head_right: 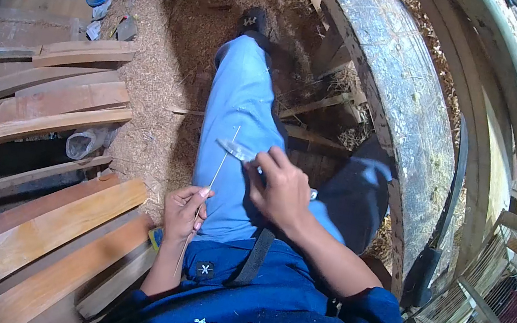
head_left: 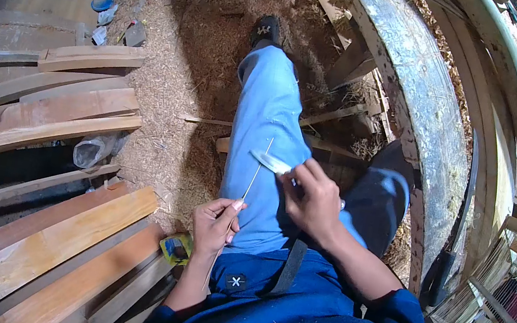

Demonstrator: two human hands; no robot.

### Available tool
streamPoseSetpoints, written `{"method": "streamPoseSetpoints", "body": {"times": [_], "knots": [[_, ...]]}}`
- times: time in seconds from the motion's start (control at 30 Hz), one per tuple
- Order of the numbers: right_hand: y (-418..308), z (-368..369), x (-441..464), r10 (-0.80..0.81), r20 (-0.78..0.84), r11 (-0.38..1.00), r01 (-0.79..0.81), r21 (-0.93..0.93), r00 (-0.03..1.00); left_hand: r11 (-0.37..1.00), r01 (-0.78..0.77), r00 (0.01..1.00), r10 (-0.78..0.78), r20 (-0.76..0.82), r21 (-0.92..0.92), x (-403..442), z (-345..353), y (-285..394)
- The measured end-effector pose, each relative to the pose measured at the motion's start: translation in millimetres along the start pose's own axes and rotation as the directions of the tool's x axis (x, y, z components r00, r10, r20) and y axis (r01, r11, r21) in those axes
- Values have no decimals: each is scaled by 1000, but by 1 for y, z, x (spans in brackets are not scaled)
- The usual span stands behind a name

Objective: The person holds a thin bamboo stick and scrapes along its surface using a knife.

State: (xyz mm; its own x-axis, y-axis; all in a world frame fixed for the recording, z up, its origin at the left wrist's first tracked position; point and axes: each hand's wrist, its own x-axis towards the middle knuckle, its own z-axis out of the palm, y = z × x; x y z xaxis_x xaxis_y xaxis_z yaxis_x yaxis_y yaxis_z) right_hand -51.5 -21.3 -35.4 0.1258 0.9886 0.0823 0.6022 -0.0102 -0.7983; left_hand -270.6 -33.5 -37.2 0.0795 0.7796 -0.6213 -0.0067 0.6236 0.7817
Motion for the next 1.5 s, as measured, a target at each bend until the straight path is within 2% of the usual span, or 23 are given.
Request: {"method": "streamPoseSetpoints", "body": {"times": [0.03,0.1,0.17,0.23,0.3,0.37,0.43,0.5,0.53,0.63,0.7,0.77,0.8,0.9,0.97,1.07,1.23,1.37,1.43,1.5], "knots": [[0,-1,3,73,-21,997,-74,-7,997,1000,8,1000,-9,-4,-6,0,0,-1],[-1,3,1,51,-43,998,-52,-32,998,1000,4,1000,-4,-6,-3,0,1,-1],[-2,4,-5,-35,2,999,35,-16,999,1000,1,1000,-1,0,4,-1,0,-1],[4,4,-1,-22,-16,1000,21,-13,1000,1000,-21,1000,21,-16,5,-2,-1,-3],[10,4,5,83,-72,996,-86,-32,994,1000,-18,1000,18,-12,4,-2,0,-3],[5,5,-1,-10,-23,1000,9,-23,1000,1000,-11,1000,11,-7,10,-2,-2,-4],[3,4,-5,-23,21,1000,23,-5,1000,1000,-18,1000,18,-13,-3,-1,-4,-5],[11,4,3,35,-72,999,-35,-7,997,1000,-11,1000,11,-13,4,-2,-2,-3],[14,4,6,94,-66,995,-96,-25,993,1000,-4,1000,4,-20,10,-2,-1,-3],[5,2,-3,25,26,1000,-25,2,999,1000,4,1000,-4,-7,3,-2,-3,-2],[13,1,2,36,20,999,-36,-2,999,1000,7,1000,-7,-6,16,-3,-3,-2],[23,-3,15,91,-142,994,-99,-49,986,1000,0,1000,0,-7,20,0,-1,-2],[25,-6,17,135,-149,988,-145,-60,980,1000,0,1000,0,-1,17,1,-1,-2],[15,-8,9,82,-122,996,-87,-37,989,1000,17,1000,-16,-1,22,-4,-4,-2],[3,-10,1,33,-44,999,-32,22,998,1000,13,1000,-13,8,19,0,-2,0],[-6,-3,-12,21,30,1000,-21,7,999,999,22,999,-23,25,41,0,-4,0],[-2,-1,-8,-2,59,1000,2,11,998,998,47,996,-51,70,51,0,-5,3],[-1,-5,0,85,21,996,-85,-31,996,995,52,997,-57,60,91,-1,-3,5],[-3,-4,-7,-31,85,999,34,-36,996,996,27,998,-32,60,82,0,-3,2],[-1,-3,-6,-23,93,999,26,-32,995,996,27,998,-32,61,89,0,-3,3]]}}
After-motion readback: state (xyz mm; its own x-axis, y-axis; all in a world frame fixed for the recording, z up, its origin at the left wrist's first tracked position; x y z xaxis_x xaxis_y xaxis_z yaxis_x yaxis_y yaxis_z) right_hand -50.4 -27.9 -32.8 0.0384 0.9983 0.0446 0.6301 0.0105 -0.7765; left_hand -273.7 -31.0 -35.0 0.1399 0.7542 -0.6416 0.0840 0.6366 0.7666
